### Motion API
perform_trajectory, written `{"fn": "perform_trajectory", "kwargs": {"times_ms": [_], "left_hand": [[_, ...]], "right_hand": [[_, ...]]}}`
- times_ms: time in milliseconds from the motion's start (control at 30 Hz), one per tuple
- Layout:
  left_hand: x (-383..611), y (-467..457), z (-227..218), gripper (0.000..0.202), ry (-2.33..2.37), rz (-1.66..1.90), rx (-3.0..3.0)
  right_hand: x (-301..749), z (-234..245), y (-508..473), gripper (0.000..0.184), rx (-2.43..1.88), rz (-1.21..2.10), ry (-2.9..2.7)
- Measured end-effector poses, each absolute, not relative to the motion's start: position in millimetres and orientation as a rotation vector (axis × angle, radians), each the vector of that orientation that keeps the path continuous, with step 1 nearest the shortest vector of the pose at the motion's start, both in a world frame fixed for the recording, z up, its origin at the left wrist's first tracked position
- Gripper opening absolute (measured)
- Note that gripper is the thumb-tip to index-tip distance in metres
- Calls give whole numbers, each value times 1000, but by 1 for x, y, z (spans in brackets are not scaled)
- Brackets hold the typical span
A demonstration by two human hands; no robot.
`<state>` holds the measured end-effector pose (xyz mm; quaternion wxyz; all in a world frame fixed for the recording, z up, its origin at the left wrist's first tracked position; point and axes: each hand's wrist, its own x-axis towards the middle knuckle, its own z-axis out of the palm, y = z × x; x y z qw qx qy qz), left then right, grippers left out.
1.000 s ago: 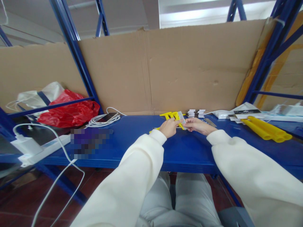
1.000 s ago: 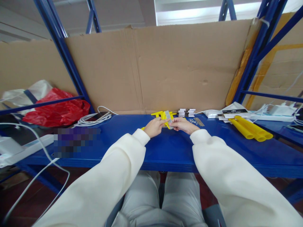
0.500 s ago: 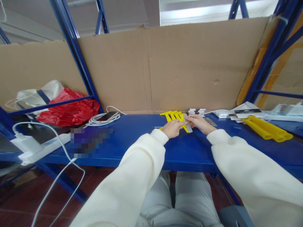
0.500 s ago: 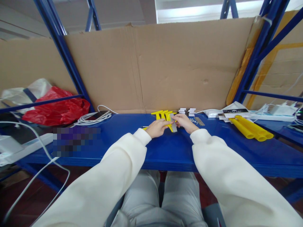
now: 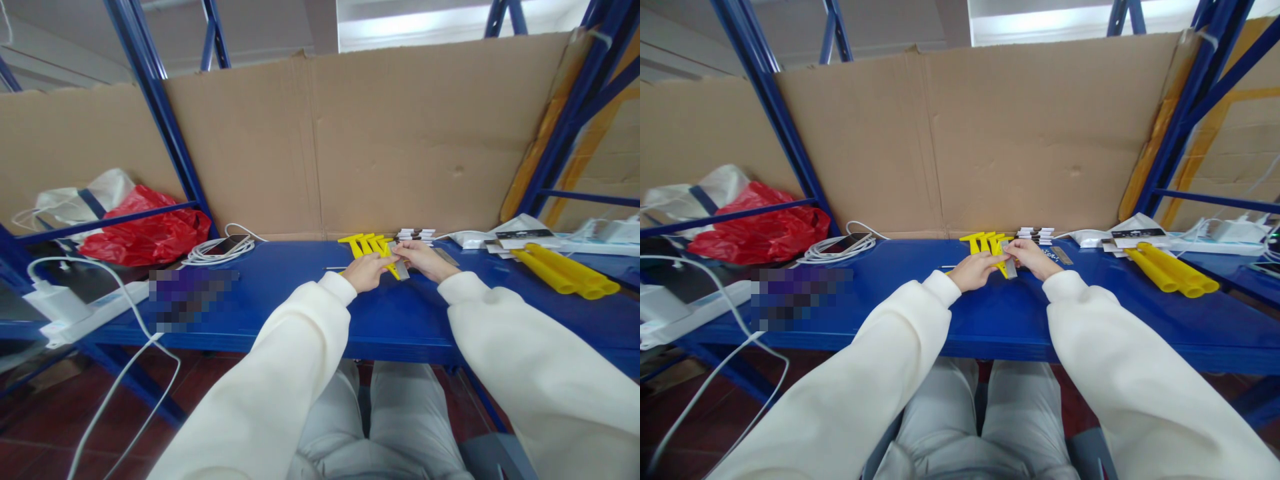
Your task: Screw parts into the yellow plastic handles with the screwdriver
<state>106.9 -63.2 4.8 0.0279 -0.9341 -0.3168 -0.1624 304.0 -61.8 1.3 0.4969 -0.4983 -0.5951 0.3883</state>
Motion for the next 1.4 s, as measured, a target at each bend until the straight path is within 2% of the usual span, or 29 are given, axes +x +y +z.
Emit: {"fn": "perform_trajectory", "kwargs": {"times_ms": [167, 467, 667, 1067, 1400], "left_hand": [[106, -63, 5, 49, -986, -507, -2888], [106, -58, 6, 50, -1056, -603, -2877], [102, -59, 12, 51, -1209, -579, -2776], [99, -56, 10, 50, -1183, -581, -2771], [99, -49, 5, 51, -1086, -613, -2806]], "right_hand": [[304, -1, -62, 45, -1169, 990, -1438], [301, -2, -64, 37, -1119, 1134, -1383], [303, 1, -68, 40, -1089, 1191, -1471], [304, 1, -70, 52, -1102, 1195, -1558], [307, 1, -65, 48, -1198, 1089, -1712]]}}
